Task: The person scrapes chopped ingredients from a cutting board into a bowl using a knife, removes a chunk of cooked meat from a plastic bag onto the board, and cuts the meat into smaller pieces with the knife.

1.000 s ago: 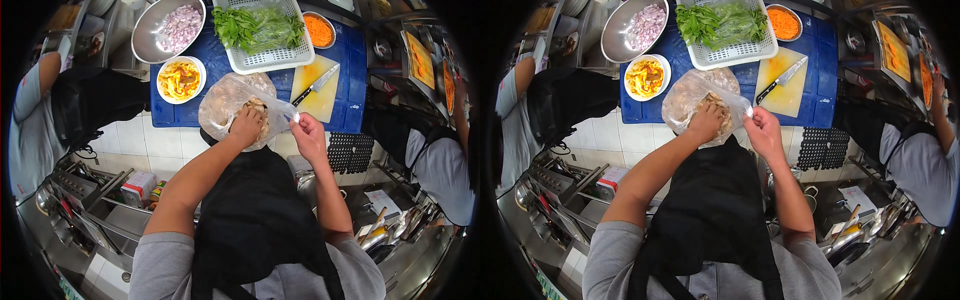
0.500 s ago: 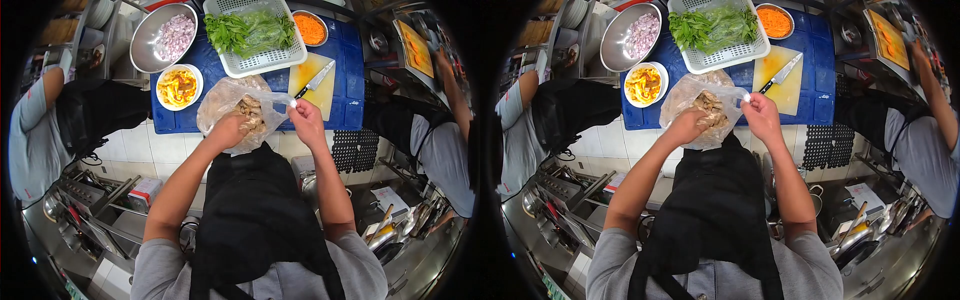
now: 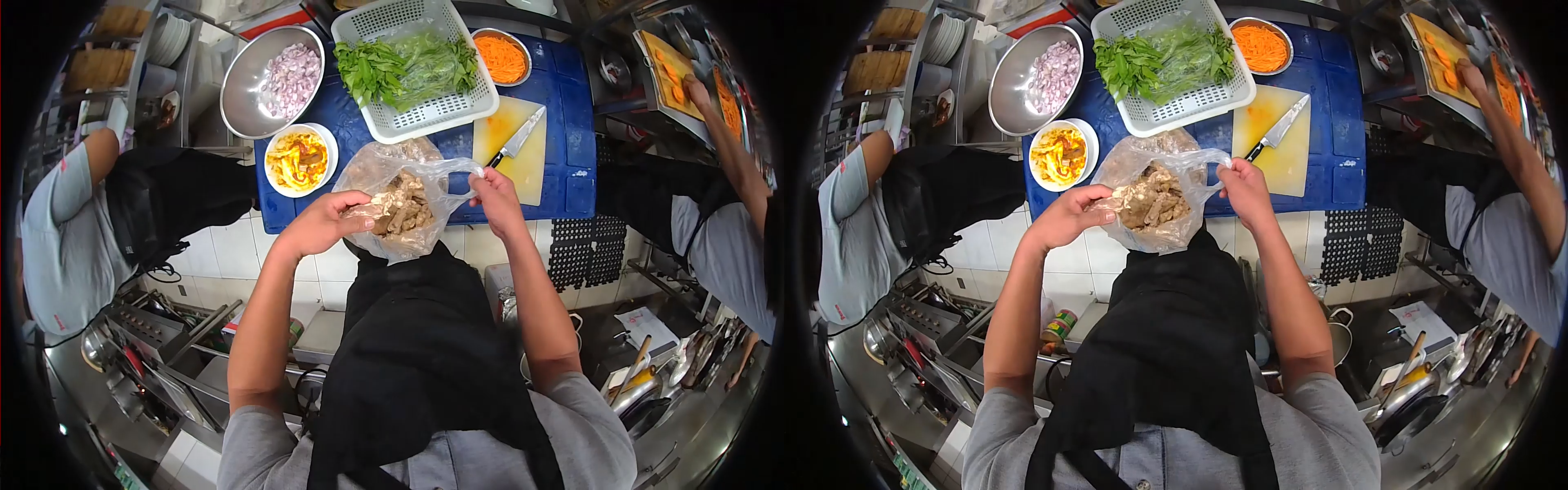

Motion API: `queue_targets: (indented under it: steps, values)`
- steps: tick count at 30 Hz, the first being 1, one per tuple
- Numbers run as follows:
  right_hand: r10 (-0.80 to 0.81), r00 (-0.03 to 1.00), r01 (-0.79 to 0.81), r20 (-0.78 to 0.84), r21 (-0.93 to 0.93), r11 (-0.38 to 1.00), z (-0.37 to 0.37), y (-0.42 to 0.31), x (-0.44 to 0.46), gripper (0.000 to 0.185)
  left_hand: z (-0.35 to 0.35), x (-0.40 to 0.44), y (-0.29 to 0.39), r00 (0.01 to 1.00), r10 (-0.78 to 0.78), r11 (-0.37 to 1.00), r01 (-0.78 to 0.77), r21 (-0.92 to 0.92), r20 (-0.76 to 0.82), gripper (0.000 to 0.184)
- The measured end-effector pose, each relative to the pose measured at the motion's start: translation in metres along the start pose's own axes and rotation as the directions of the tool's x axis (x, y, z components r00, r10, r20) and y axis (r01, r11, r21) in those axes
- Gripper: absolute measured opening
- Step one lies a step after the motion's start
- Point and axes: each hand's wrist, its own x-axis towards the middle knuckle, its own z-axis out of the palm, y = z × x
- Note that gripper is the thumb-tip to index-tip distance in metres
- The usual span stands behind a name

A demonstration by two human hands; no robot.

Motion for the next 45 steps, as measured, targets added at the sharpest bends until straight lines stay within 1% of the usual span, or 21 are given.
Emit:
queue_targets:
  steps: [4, 5, 7, 8, 9, 10, 12, 15, 18, 21, 24, 27, 30, 31, 34, 37, 40, 43, 45]
  values:
    - [0.024, 1.0, -0.024, 0.011, 0.006, 1.0, 0.006, 0.002, -0.005, 0.013, -0.002, 0.001, 0.011, 1.0, -0.004, 0.999, 0.003, 0.042, 0.025, 0.03]
    - [-0.008, 1.0, 0.008, 0.004, 0.027, 1.0, 0.007, 0.002, -0.005, 0.013, -0.001, 0.002, 0.013, 0.999, -0.009, 0.998, 0.007, 0.056, 0.038, 0.031]
    - [-0.069, 0.998, 0.07, -0.012, 0.062, 0.996, 0.014, -0.014, -0.012, 0.012, 0.005, 0.006, 0.019, 0.997, -0.068, 0.967, 0.058, 0.247, 0.031, 0.032]
    - [-0.091, 0.996, 0.089, 0.023, 0.091, 0.992, 0.015, -0.021, -0.015, 0.011, 0.011, 0.008, 0.021, 0.995, -0.096, 0.938, 0.083, 0.337, 0.022, 0.033]
    - [-0.116, 0.991, 0.108, 0.06, 0.121, 0.987, 0.017, -0.028, -0.017, 0.01, 0.021, 0.012, 0.017, 0.998, -0.014, 0.93, 0.035, 0.365, -0.059, 0.037]
    - [-0.141, 0.985, 0.125, 0.098, 0.15, 0.981, 0.02, -0.036, -0.018, 0.009, 0.029, 0.024, 0.006, 0.997, 0.038, 0.912, -0.006, 0.411, -0.071, 0.039]
    - [-0.164, 0.975, 0.145, 0.15, 0.129, 0.981, 0.03, -0.049, -0.022, 0.008, 0.04, 0.051, -0.024, 0.986, 0.142, 0.863, -0.08, 0.498, -0.088, 0.044]
    - [-0.204, 0.958, 0.181, 0.201, 0.128, 0.975, 0.042, -0.068, -0.025, 0.007, 0.039, 0.072, -0.049, 0.922, 0.382, 0.639, -0.213, 0.739, -0.064, 0.048]
    - [-0.213, 0.948, 0.189, 0.235, 0.122, 0.974, 0.05, -0.086, -0.026, 0.007, 0.007, 0.069, -0.032, 0.953, 0.273, 0.499, -0.019, 0.867, -0.136, 0.034]
    - [-0.209, 0.936, 0.198, 0.283, 0.068, 0.978, 0.064, -0.096, -0.025, 0.007, -0.018, 0.065, -0.025, 0.96, 0.147, 0.471, 0.146, 0.87, -0.24, 0.027]
    - [-0.228, 0.923, 0.228, 0.31, 0.037, 0.973, 0.073, -0.101, -0.022, 0.007, -0.014, 0.076, -0.043, 0.966, 0.213, 0.359, 0.061, 0.931, -0.145, 0.03]
    - [-0.219, 0.916, 0.236, 0.335, -0.009, 0.972, 0.077, -0.103, -0.025, 0.008, 0.011, 0.096, -0.047, 0.931, 0.317, 0.439, 0.025, 0.898, -0.181, 0.034]
    - [-0.187, 0.92, 0.232, 0.343, -0.097, 0.968, 0.076, -0.095, -0.022, 0.007, 0.025, 0.131, -0.058, 0.932, 0.329, 0.312, 0.048, 0.949, -0.155, 0.029]
    - [-0.173, 0.923, 0.23, 0.344, -0.13, 0.965, 0.075, -0.091, -0.021, 0.007, 0.03, 0.14, -0.064, 0.935, 0.299, 0.222, 0.126, 0.967, -0.19, 0.025]
    - [-0.167, 0.938, 0.207, 0.303, -0.105, 0.973, 0.076, -0.087, -0.023, 0.007, 0.036, 0.154, -0.078, 0.909, 0.365, 0.085, 0.183, 0.979, -0.202, 0.024]
    - [-0.177, 0.941, 0.21, 0.289, -0.088, 0.974, 0.08, -0.086, -0.022, 0.008, 0.043, 0.155, -0.079, 0.891, 0.352, 0.149, 0.249, 0.957, -0.287, 0.022]
    - [-0.14, 0.949, 0.196, 0.281, -0.182, 0.964, 0.083, -0.087, -0.018, 0.009, 0.044, 0.156, -0.083, 0.874, 0.393, 0.122, 0.257, 0.959, -0.285, 0.022]
    - [-0.131, 0.95, 0.201, 0.285, -0.233, 0.951, 0.083, -0.09, -0.016, 0.01, 0.038, 0.159, -0.094, 0.828, 0.458, 0.192, 0.262, 0.946, -0.322, 0.022]
    - [-0.205, 0.942, 0.248, 0.265, -0.138, 0.959, 0.084, -0.088, -0.012, 0.013, 0.035, 0.159, -0.098, 0.822, 0.482, 0.211, 0.225, 0.951, -0.302, 0.022]
